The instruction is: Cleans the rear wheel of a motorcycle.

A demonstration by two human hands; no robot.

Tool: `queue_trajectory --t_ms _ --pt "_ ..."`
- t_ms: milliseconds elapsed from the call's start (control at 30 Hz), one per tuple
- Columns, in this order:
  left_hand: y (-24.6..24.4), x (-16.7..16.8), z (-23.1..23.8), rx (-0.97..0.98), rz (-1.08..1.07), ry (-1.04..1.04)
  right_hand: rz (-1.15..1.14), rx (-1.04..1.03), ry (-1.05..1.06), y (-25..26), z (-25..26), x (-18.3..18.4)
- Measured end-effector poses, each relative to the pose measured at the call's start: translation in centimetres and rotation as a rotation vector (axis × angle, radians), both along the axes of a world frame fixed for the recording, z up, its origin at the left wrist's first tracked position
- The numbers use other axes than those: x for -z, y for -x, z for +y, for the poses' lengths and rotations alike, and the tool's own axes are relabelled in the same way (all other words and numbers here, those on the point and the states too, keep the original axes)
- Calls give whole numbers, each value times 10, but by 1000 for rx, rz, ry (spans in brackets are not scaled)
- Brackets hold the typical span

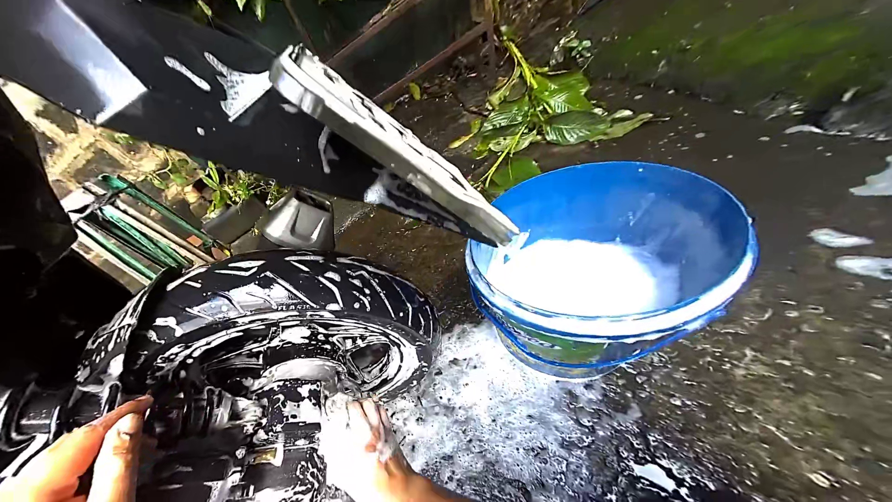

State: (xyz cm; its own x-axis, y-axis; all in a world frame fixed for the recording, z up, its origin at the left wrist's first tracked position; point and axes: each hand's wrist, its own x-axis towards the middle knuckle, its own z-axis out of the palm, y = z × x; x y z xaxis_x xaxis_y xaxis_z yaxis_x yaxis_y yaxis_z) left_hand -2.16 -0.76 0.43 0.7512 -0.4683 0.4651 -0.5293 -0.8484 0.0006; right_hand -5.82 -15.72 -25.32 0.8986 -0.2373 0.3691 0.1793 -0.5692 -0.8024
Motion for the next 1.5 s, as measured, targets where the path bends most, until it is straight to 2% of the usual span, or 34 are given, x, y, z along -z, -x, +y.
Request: queue_trajectory --t_ms 67,167,233,333,400,500,567,700,767,833,900,967,1000,1133,1267,1400,1500 --pt "0 1 -1 -8 0 10 25 -43 65 3 -4 12" --pt "-3 1 0 9 -2 0 145 -105 -27 8 -9 6" --pt "-1 1 -2 1 8 13 101 -74 24 4 -9 -10" --pt "0 2 -2 20 16 33 -2 -46 158 3 -6 14" --pt "-1 1 0 34 6 27 16 -79 64 3 -9 26" --pt "0 3 1 14 19 68 -35 -119 -150 -2 -14 4" --pt "2 4 1 -13 28 70 -50 -142 -165 0 -6 13" --pt "-2 2 -6 0 7 55 92 -255 -210 18 11 39" --pt "1 3 -7 -27 28 72 66 -298 -161 26 9 43" --pt "3 1 -5 -37 14 73 133 -382 -130 30 6 49" --pt "3 1 -8 -36 -5 85 162 -378 -278 28 6 48" --pt "5 2 -8 -36 5 96 149 -352 -507 23 15 33" --pt "5 2 -7 -33 0 95 154 -356 -545 20 21 26" --pt "7 2 -10 -29 2 113 238 -446 -485 46 34 42" --pt "4 3 -11 27 18 153 293 -435 -563 44 29 33" --pt "2 2 -5 19 -11 106 404 -543 -175 -15 1 20" --pt "4 2 -9 -8 -10 95 352 -608 -131 -14 3 25"
